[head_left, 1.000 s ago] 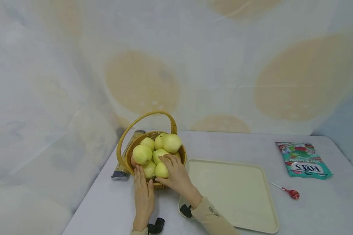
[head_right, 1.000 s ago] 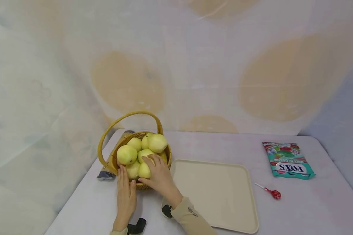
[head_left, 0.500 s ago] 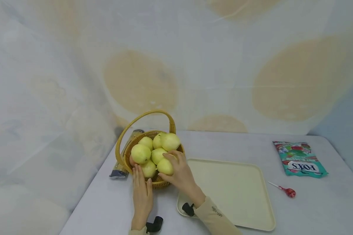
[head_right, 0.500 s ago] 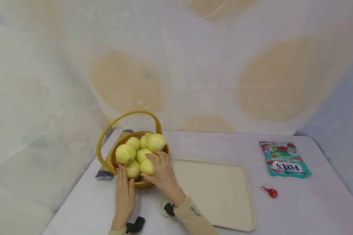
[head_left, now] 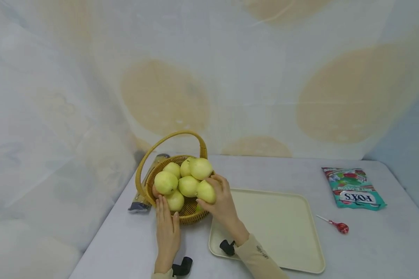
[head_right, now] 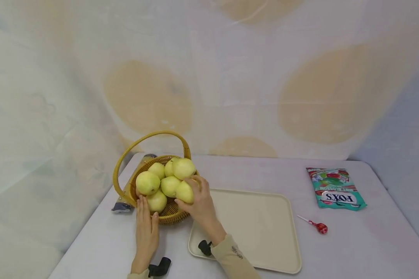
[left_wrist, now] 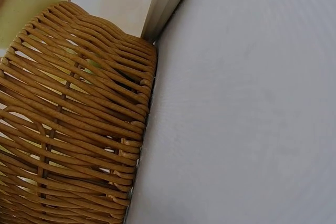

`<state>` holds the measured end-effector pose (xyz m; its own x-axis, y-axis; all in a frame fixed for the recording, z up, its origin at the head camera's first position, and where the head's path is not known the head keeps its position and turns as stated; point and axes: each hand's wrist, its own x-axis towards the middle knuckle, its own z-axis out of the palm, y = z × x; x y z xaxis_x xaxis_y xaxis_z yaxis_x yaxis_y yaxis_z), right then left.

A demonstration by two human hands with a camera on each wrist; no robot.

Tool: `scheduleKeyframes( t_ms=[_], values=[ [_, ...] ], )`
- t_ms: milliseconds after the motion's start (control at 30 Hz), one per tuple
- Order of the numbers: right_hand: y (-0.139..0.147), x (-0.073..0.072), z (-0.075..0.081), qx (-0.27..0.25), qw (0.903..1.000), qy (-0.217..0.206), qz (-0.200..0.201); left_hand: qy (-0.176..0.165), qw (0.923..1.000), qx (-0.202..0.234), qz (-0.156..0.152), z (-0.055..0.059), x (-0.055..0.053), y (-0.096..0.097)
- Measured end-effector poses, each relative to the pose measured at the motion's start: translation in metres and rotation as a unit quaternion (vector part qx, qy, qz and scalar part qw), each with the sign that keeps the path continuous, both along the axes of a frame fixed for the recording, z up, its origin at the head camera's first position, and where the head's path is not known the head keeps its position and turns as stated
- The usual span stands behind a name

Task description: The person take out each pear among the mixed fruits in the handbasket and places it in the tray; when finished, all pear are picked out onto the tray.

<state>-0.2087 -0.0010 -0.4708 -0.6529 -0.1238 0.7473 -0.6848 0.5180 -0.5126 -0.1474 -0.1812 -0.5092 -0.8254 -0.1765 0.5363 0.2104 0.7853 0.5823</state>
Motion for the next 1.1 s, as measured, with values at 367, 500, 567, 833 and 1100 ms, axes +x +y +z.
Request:
scheduleKeyframes(
  t_ms=[367,500,567,833,1100],
  values=[
    [0.021,-0.006,-0.010,-0.097,0.9936,-0.042,-0.038,-0.004,1.0000,0.002,0.002,0.000,-0.001,0.000],
    [0.030,-0.012,-0.018,-0.151,0.9816,-0.103,-0.055,-0.003,1.0000,0.005,0.002,-0.001,-0.001,0.000],
    [0.032,-0.016,-0.022,-0.179,0.9704,-0.149,-0.064,0.001,1.0000,0.003,0.001,-0.001,-0.001,0.000],
    [0.033,-0.027,-0.038,-0.230,0.9345,-0.261,-0.077,0.014,0.9999,0.000,0.003,-0.004,-0.001,0.001],
    [0.032,-0.030,-0.043,-0.244,0.9292,-0.271,-0.064,0.006,1.0000,0.003,0.007,-0.003,-0.003,0.001]
  ],
)
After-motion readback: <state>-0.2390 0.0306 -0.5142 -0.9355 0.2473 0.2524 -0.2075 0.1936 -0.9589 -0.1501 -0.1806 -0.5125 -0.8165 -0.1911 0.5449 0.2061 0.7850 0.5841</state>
